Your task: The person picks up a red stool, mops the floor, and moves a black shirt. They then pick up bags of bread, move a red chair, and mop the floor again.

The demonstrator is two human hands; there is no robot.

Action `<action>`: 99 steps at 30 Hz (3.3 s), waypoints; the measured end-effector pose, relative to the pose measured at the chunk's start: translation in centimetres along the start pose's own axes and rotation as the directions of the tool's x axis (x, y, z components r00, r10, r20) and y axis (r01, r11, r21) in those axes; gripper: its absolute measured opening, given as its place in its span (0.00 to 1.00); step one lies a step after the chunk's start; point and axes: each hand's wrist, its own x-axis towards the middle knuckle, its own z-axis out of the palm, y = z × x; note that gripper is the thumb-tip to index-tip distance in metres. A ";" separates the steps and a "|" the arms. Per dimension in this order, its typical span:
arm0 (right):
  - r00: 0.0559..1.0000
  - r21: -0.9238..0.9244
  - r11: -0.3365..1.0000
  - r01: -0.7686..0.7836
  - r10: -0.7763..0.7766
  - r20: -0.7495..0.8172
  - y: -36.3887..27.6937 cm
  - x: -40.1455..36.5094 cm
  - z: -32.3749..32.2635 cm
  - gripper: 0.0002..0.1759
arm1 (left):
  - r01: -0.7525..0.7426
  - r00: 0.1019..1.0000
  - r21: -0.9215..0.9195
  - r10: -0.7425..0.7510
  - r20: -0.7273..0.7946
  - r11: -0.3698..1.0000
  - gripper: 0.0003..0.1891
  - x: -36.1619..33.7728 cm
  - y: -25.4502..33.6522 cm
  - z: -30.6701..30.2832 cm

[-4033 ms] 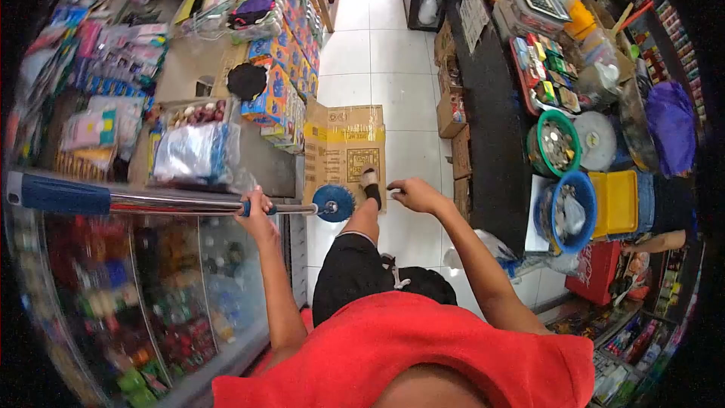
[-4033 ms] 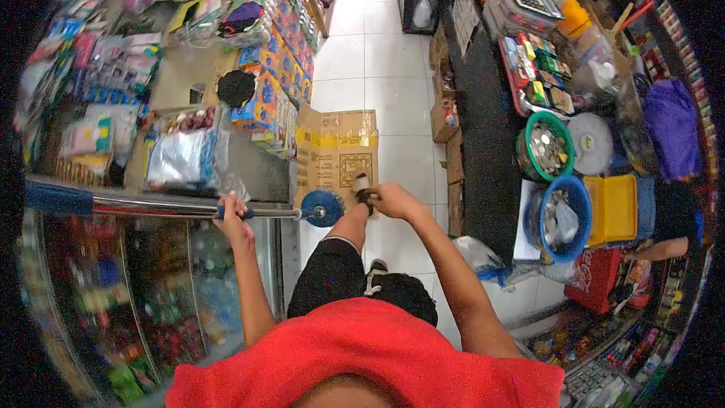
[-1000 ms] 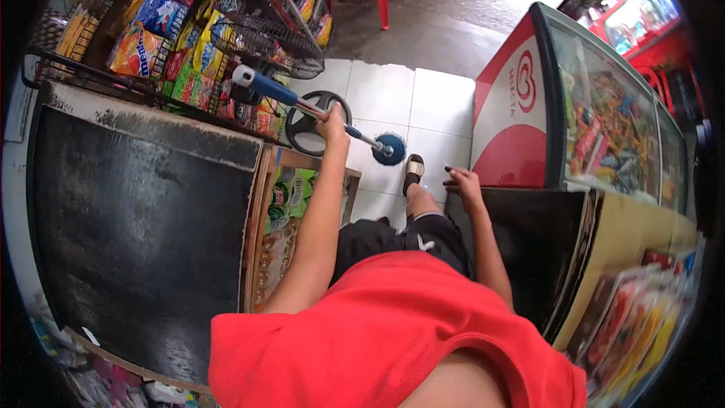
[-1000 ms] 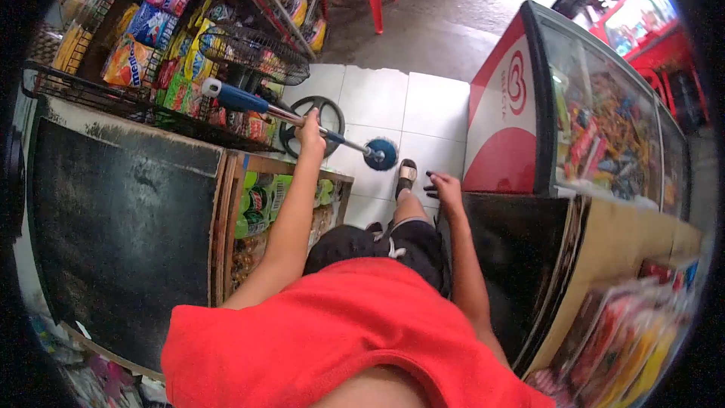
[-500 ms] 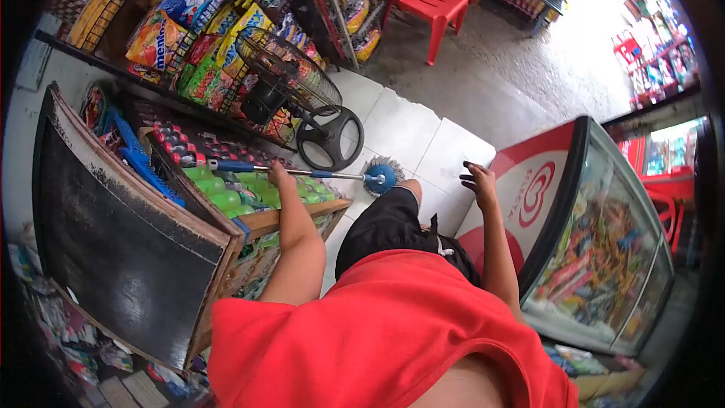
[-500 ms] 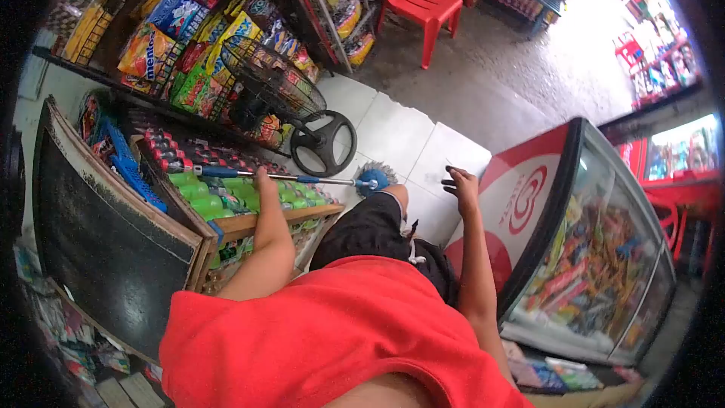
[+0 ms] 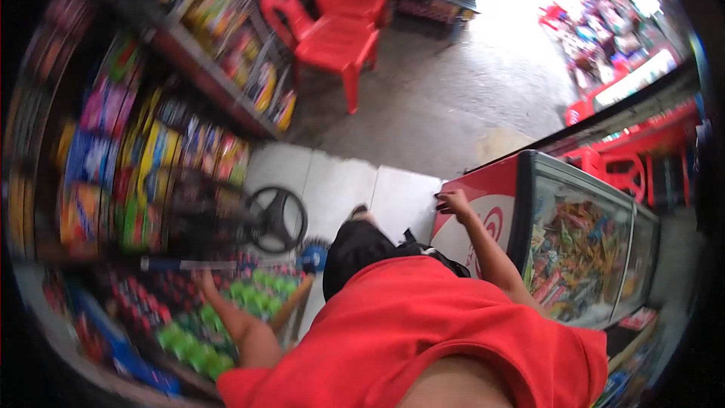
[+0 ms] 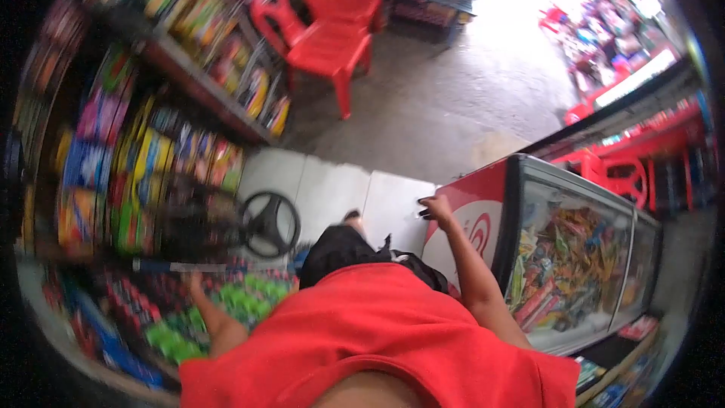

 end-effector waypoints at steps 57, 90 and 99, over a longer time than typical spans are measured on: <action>0.376 0.292 0.536 0.792 -0.052 -0.925 -34.7 21.4 -73.4 0.13 | 0.169 -0.935 -0.395 0.274 0.224 0.903 0.07 -92.7 105.0 93.3; 0.800 0.525 0.626 0.577 -0.564 -0.206 -83.5 80.7 -113.8 0.13 | 0.333 -0.097 -0.404 0.457 0.884 0.852 0.06 -85.4 139.4 154.9; 0.775 0.556 0.734 0.389 -0.587 0.233 -101.9 99.2 -122.8 0.16 | 0.115 0.207 -0.525 0.496 0.843 0.843 0.07 -79.0 151.6 175.7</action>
